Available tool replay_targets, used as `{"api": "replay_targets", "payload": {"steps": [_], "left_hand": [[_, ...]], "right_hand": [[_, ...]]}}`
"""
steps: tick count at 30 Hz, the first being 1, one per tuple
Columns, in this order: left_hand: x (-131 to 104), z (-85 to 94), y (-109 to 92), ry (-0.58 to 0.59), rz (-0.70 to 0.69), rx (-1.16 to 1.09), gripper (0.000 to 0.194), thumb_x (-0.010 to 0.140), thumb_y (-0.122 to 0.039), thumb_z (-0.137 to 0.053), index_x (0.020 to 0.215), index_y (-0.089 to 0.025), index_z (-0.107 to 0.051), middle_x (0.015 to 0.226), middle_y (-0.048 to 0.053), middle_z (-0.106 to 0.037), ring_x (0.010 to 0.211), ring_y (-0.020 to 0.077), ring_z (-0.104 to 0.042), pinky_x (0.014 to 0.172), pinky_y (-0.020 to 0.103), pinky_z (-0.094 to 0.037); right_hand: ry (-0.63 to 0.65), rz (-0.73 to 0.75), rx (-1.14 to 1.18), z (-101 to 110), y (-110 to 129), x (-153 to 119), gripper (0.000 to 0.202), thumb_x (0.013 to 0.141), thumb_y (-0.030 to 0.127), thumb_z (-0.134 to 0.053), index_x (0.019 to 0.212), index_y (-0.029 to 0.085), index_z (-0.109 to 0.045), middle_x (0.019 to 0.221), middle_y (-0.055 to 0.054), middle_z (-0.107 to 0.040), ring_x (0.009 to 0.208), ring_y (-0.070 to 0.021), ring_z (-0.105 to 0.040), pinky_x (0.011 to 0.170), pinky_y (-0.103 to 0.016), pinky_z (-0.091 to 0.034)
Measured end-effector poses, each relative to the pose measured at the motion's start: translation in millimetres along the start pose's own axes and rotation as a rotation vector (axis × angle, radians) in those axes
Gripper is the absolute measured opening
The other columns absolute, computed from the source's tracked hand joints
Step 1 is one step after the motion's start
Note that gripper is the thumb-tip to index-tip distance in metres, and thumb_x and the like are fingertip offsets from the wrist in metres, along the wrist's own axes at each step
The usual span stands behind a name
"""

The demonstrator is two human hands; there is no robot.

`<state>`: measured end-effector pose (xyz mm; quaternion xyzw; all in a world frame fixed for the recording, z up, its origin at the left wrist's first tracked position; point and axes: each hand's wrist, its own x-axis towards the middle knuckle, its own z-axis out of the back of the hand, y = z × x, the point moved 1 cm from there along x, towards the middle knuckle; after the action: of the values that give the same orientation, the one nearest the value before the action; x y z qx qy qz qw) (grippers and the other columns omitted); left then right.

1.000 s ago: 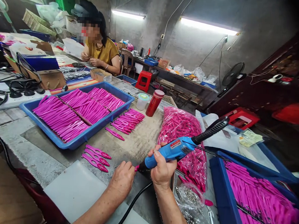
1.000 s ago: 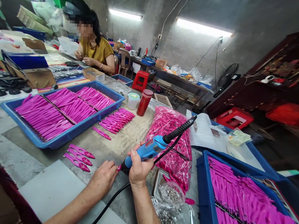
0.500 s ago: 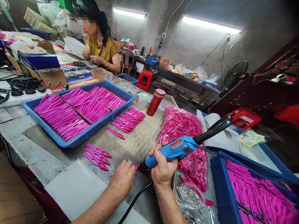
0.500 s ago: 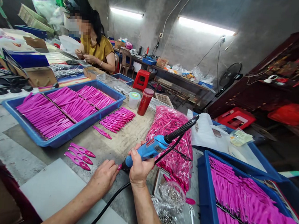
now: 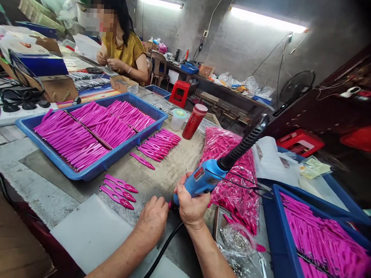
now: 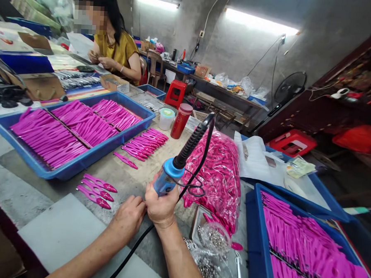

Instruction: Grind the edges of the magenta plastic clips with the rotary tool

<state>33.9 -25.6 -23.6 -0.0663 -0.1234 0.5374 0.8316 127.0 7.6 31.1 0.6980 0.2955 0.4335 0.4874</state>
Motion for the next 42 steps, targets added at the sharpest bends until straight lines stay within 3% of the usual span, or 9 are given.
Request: {"api": "replay_targets", "payload": {"steps": [6, 14, 19, 26, 42], "left_hand": [[-2, 0.0, 1, -0.032, 0.012, -0.004, 0.025, 0.084, -0.009, -0.040, 0.074, -0.018, -0.061, 0.076, 0.004, -0.060, 0.074, 0.0198, -0.053, 0.065, 0.030, -0.043], [-4, 4.9, 5, -0.110, -0.060, -0.057, 0.024, 0.087, -0.016, -0.041, 0.070, -0.019, -0.058, 0.073, 0.001, -0.057, 0.070, 0.0157, -0.053, 0.063, 0.026, -0.041], [-1, 8.5, 0, -0.059, -0.114, -0.031, 0.022, 0.087, -0.016, -0.042, 0.072, -0.020, -0.058, 0.072, 0.000, -0.056, 0.071, 0.0149, -0.052, 0.061, 0.025, -0.037], [3, 10.2, -4, 0.051, -0.095, 0.035, 0.024, 0.089, -0.017, -0.040, 0.074, -0.020, -0.059, 0.077, 0.001, -0.057, 0.075, 0.0152, -0.051, 0.062, 0.026, -0.037], [5, 12.0, -3, 0.109, -0.115, 0.106, 0.025, 0.088, -0.014, -0.038, 0.080, -0.021, -0.061, 0.081, 0.001, -0.059, 0.079, 0.0159, -0.052, 0.064, 0.026, -0.040]], "right_hand": [[0.071, -0.001, 0.164, 2, 6, -2, 0.029, 0.059, 0.024, -0.069, 0.083, 0.018, -0.053, 0.061, 0.002, -0.056, 0.046, -0.0133, -0.052, 0.047, -0.028, -0.043], [-0.153, 0.035, 0.305, 48, 33, -10, 0.031, 0.064, 0.025, -0.067, 0.089, 0.018, -0.051, 0.067, 0.002, -0.057, 0.050, -0.0135, -0.054, 0.052, -0.029, -0.044], [-0.204, 0.045, 0.308, 68, 34, -16, 0.033, 0.065, 0.025, -0.065, 0.094, 0.019, -0.050, 0.068, 0.002, -0.056, 0.051, -0.0151, -0.054, 0.052, -0.031, -0.043], [-0.244, 0.035, 0.312, 72, 30, -19, 0.028, 0.066, 0.025, -0.064, 0.089, 0.018, -0.050, 0.066, 0.003, -0.055, 0.050, -0.0145, -0.054, 0.053, -0.030, -0.042], [-0.298, -0.035, 0.339, 78, 28, -20, 0.032, 0.061, 0.028, -0.066, 0.086, 0.018, -0.049, 0.064, 0.003, -0.056, 0.049, -0.0146, -0.054, 0.052, -0.030, -0.042]]}}
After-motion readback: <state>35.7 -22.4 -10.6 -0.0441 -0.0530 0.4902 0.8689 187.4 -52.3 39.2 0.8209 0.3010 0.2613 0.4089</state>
